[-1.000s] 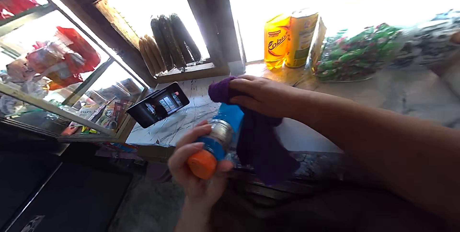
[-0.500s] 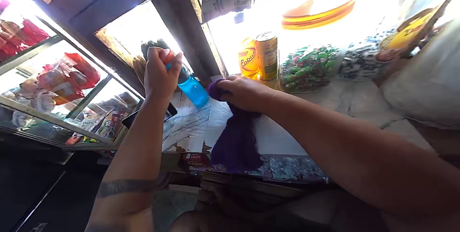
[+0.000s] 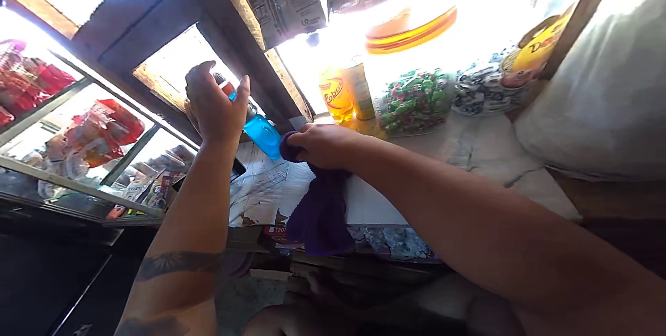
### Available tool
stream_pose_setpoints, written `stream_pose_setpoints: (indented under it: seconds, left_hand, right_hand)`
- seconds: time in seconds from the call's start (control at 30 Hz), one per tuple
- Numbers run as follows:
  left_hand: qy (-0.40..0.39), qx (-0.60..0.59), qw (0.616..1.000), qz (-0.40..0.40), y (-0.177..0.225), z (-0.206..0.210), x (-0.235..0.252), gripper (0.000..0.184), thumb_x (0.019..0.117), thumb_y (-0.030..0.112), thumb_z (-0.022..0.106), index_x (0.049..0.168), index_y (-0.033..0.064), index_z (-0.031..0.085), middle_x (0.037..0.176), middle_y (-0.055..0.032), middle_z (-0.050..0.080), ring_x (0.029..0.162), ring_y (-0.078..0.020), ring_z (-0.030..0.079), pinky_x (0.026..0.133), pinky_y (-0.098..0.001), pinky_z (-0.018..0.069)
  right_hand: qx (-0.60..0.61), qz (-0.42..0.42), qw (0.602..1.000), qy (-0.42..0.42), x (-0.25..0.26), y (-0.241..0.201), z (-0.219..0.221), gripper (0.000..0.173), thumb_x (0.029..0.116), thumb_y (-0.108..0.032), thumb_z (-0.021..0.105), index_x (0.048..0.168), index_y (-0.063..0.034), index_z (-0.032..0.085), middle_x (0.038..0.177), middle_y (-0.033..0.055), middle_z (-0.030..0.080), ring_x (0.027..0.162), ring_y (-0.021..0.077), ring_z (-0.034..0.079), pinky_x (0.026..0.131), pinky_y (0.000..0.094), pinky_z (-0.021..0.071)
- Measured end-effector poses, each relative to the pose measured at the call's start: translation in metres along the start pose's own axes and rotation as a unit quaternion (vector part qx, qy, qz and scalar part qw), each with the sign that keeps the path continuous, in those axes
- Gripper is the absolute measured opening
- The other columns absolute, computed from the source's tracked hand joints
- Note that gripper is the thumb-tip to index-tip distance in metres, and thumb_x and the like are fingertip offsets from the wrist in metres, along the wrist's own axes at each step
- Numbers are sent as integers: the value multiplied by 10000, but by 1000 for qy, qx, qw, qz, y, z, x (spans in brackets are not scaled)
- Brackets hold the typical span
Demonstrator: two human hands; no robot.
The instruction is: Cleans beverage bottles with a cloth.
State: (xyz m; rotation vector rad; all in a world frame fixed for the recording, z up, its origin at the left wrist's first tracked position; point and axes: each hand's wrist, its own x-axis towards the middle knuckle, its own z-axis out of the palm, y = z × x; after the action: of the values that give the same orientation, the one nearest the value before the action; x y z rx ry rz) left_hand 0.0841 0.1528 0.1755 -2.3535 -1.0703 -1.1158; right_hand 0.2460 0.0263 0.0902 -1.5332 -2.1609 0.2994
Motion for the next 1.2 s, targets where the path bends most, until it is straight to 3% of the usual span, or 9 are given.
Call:
stream_pose_setpoints:
  seconds: [0.07, 0.13, 0.27, 0.47, 0.77, 0.93, 1.03, 1.13, 1.2]
  left_hand:
    - [24, -37, 993, 113, 21, 0, -4, 536, 986, 369, 577, 1331, -41, 558, 1346, -292, 560, 1289, -413, 521, 1074, -550, 391]
    - [-66, -80, 985, 140, 49, 3, -7, 455, 1008, 303, 569, 1315, -32, 587, 1333, -255, 593, 1233, -370, 585, 1026, -514, 478]
    - [-250, -235, 938, -54, 81, 43, -7, 613, 1007, 430, 584, 1449, 22, 468, 1364, -182, 595, 1174, -279, 627, 971, -477, 517]
    - [-284, -314, 890, -172, 102, 80, 1, 839, 943, 450, 706, 1525, 8, 295, 1395, -218, 548, 1255, -315, 575, 1011, -510, 501]
    - [-229, -335, 900, -158, 103, 86, -5, 723, 907, 370, 768, 1421, -6, 425, 1287, -203, 596, 1121, -263, 649, 939, -437, 560]
    - [-170, -358, 915, -77, 88, 70, -20, 670, 876, 347, 778, 1365, -1, 480, 1245, -175, 631, 1097, -200, 662, 938, -377, 558]
    - [-108, -421, 899, -57, 77, 34, -39, 774, 882, 303, 767, 1465, -24, 377, 1338, -159, 587, 1194, -183, 628, 990, -357, 556]
    - [-22, -495, 868, -8, 57, -14, -75, 738, 904, 262, 731, 1446, -12, 312, 1296, -49, 601, 1167, -146, 634, 968, -365, 575]
    - [45, -562, 826, -3, 35, -34, -112, 644, 910, 346, 745, 1399, 146, 377, 1247, 65, 619, 1135, -108, 636, 971, -371, 565]
  right_hand:
    - [-2, -29, 1000, -4, -1, 0, 2, 296, 1026, -227, 600, 1304, -140, 654, 1278, 178, 627, 1172, 362, 625, 943, 586, 510]
    - [-4, -66, 998, 1, 0, 2, 7, 268, 1016, -218, 612, 1258, -122, 674, 1206, 174, 648, 1121, 359, 640, 913, 584, 519]
    - [-6, -98, 995, -20, 2, 2, 14, 298, 998, -210, 637, 1272, -101, 678, 1166, 194, 650, 1106, 379, 635, 917, 608, 505]
    - [-34, -69, 993, -88, -2, -2, 7, 315, 1023, -227, 603, 1283, -56, 655, 1258, 221, 625, 1196, 399, 599, 988, 613, 464]
    - [-63, -59, 989, -117, -2, -3, 5, 312, 1028, -245, 599, 1257, -46, 673, 1254, 230, 628, 1211, 412, 588, 1005, 627, 445]
    - [-49, -92, 990, -92, -2, -1, 11, 291, 1024, -227, 596, 1277, -118, 691, 1224, 207, 650, 1178, 387, 610, 979, 611, 467]
    - [-30, -102, 991, -83, -4, -2, 10, 281, 1017, -207, 605, 1260, -96, 692, 1178, 193, 662, 1139, 372, 629, 957, 591, 486]
    - [-6, -129, 990, -57, -2, 3, 16, 260, 991, -143, 632, 1218, -38, 705, 1132, 212, 683, 1108, 383, 639, 971, 565, 479]
    - [-3, -139, 990, -37, 2, 7, 18, 246, 983, -138, 651, 1196, -28, 706, 1089, 207, 702, 1076, 383, 661, 952, 575, 498]
